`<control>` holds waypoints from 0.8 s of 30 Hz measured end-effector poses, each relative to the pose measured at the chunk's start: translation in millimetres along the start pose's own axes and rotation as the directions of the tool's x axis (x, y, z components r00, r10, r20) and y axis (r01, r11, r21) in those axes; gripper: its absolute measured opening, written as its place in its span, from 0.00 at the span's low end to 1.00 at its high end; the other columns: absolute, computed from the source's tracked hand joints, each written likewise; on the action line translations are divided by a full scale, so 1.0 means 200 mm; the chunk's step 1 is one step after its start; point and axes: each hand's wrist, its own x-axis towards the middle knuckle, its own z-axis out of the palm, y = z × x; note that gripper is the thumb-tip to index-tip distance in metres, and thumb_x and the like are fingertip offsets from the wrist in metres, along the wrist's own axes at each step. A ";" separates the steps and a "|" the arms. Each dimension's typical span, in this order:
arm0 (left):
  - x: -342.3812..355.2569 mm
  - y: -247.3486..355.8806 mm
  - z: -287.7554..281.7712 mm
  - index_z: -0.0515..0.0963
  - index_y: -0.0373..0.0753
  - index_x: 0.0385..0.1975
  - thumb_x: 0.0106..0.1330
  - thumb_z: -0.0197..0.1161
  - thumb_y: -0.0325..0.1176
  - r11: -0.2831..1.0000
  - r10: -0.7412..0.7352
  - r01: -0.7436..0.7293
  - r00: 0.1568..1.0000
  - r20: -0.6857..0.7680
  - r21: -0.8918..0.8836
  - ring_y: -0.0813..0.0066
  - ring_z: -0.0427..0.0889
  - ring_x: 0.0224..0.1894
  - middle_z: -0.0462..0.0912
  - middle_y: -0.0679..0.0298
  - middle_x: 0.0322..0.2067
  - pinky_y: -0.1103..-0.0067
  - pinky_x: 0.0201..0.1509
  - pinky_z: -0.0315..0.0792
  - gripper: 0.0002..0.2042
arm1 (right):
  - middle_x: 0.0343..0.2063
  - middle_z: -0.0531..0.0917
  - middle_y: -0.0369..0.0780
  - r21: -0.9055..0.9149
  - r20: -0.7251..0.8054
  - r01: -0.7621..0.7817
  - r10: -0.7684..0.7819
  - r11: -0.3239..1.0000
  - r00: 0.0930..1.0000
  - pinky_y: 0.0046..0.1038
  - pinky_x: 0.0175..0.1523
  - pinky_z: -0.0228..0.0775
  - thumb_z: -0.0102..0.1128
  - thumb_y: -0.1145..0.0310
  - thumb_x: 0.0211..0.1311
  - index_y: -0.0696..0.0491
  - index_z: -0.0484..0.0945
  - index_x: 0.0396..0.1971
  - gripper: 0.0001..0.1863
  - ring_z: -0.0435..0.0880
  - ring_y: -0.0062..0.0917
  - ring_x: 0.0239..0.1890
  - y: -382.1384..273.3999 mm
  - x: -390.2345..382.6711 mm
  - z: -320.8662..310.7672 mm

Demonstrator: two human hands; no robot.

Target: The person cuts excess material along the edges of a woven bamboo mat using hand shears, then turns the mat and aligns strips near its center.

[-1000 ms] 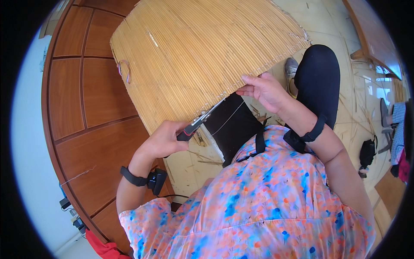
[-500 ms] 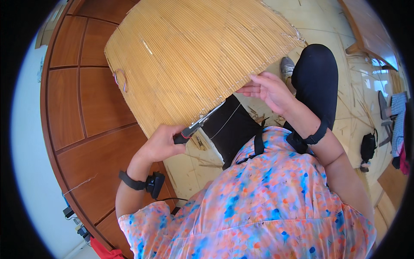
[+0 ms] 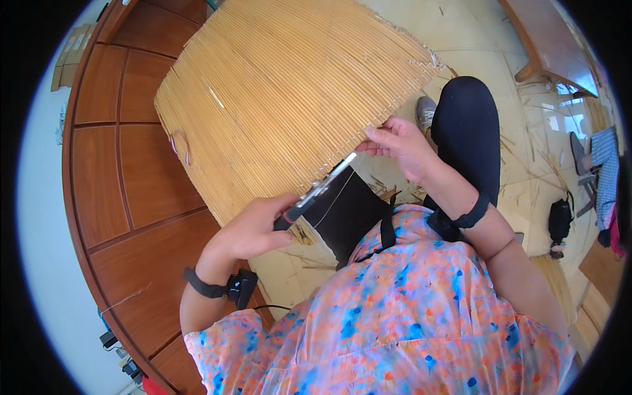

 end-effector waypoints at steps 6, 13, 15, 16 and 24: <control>-0.09 -0.19 -0.11 0.71 0.30 0.45 0.47 0.58 0.28 0.982 -0.076 -0.045 0.795 -0.602 -0.183 0.80 0.68 0.34 0.71 0.70 0.32 0.83 0.38 0.66 0.22 | 0.39 0.82 0.38 -0.051 0.009 0.037 -0.036 0.998 0.999 0.24 0.47 0.71 0.59 0.62 0.65 0.55 0.74 0.47 0.15 0.82 0.23 0.41 0.03 0.03 0.00; 0.04 -0.45 -0.29 0.68 0.33 0.55 0.48 0.61 0.28 0.926 0.127 0.242 0.521 -0.844 0.289 0.55 0.79 0.41 0.78 0.50 0.40 0.71 0.46 0.73 0.29 | 0.40 0.83 0.38 -0.081 0.024 0.104 -0.102 0.991 0.994 0.23 0.46 0.71 0.54 0.62 0.68 0.56 0.75 0.45 0.14 0.82 0.22 0.41 0.06 0.03 0.02; 0.08 -0.44 -0.31 0.67 0.35 0.57 0.50 0.63 0.31 0.880 0.049 0.375 0.537 -0.842 0.291 0.49 0.76 0.48 0.74 0.48 0.49 0.66 0.51 0.72 0.30 | 0.40 0.83 0.39 -0.090 0.022 0.135 -0.133 0.987 0.991 0.24 0.46 0.71 0.52 0.60 0.69 0.56 0.75 0.46 0.15 0.82 0.23 0.41 0.07 0.02 0.04; 0.11 -0.46 -0.33 0.67 0.35 0.57 0.50 0.63 0.31 0.883 0.053 0.369 0.536 -0.843 0.291 0.49 0.76 0.48 0.74 0.48 0.49 0.66 0.51 0.72 0.30 | 0.40 0.83 0.40 -0.093 0.027 0.159 -0.157 0.983 0.987 0.25 0.46 0.72 0.49 0.59 0.71 0.56 0.75 0.46 0.16 0.82 0.24 0.41 0.08 0.02 0.05; 0.25 -0.49 -0.44 0.65 0.36 0.58 0.52 0.65 0.37 0.810 0.048 0.489 0.493 -0.868 0.323 0.47 0.74 0.50 0.73 0.47 0.49 0.63 0.53 0.70 0.32 | 0.38 0.82 0.42 0.173 -0.268 0.188 -0.137 0.967 0.954 0.29 0.47 0.73 0.42 0.55 0.73 0.57 0.72 0.46 0.20 0.82 0.27 0.39 0.02 0.04 0.01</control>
